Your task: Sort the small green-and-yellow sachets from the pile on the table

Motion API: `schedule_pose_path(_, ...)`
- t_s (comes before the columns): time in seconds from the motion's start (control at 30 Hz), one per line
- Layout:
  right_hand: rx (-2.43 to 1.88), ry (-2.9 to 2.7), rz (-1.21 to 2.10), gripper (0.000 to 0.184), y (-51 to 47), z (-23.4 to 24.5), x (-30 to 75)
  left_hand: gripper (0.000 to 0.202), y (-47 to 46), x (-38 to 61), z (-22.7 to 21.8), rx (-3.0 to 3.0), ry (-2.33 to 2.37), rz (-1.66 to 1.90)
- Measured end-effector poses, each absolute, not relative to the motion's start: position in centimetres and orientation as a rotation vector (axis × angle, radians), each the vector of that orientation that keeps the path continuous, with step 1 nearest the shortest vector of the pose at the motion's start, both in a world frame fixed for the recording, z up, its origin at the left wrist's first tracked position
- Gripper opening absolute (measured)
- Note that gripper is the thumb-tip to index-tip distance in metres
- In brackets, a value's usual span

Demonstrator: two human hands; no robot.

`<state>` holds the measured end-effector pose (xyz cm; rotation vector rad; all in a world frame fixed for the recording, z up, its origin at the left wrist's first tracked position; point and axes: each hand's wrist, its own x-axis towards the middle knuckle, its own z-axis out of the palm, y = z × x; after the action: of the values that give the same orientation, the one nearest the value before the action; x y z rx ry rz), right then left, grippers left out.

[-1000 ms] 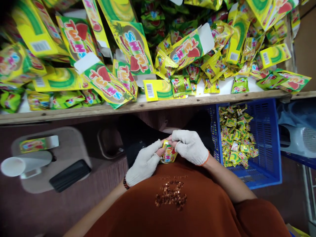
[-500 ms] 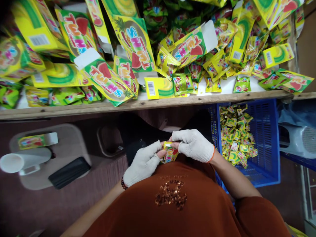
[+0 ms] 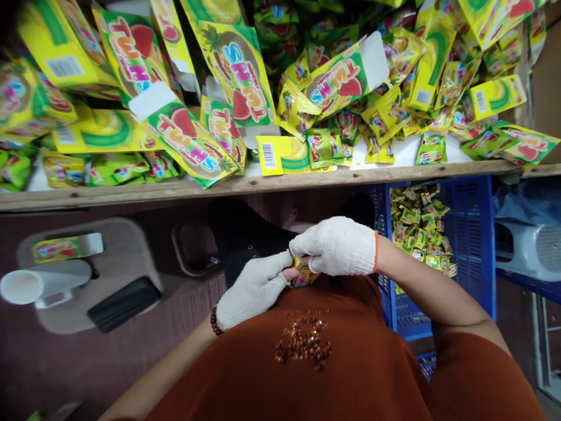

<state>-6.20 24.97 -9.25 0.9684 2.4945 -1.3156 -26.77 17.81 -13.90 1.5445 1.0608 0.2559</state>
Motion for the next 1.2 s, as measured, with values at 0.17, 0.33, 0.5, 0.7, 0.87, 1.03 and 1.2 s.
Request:
schedule_pose_path(0.17,0.985,2.464,-1.085,0.007,24.8,-9.3,-7.1,0.022,18.1,-26.5,-14.0,1.525,1.167,0.231)
schedule_pose_path(0.33,1.133,2.617,-1.496,0.014,23.3,-11.5,-6.1,0.023,17.6,-26.8,-14.2,1.365,1.232,0.251)
schedule_pose_path(0.5,1.405,2.551,-2.042,0.018,21.5,-13.2,-5.9,0.045,16.5,-26.7,-15.4,0.938,1.191,0.460)
schedule_pose_path(0.7,1.533,2.436,-2.198,0.015,20.3,-13.8,-6.2,0.020,17.0,-27.2,-15.0,1.254,1.244,0.517)
schedule_pose_path(0.87,1.818,2.339,-2.222,0.015,18.3,-14.9,-6.1,0.014,16.9,-27.8,-15.1,1.249,1.269,0.567)
schedule_pose_path(1.03,1.921,2.543,-2.030,0.018,16.6,-15.9,-6.7,0.014,16.6,-28.0,-15.8,1.120,1.260,0.570)
schedule_pose_path(1.2,2.013,2.386,-1.988,0.013,16.4,-16.2,-6.9,0.026,16.5,-27.5,-15.7,0.819,1.193,0.610)
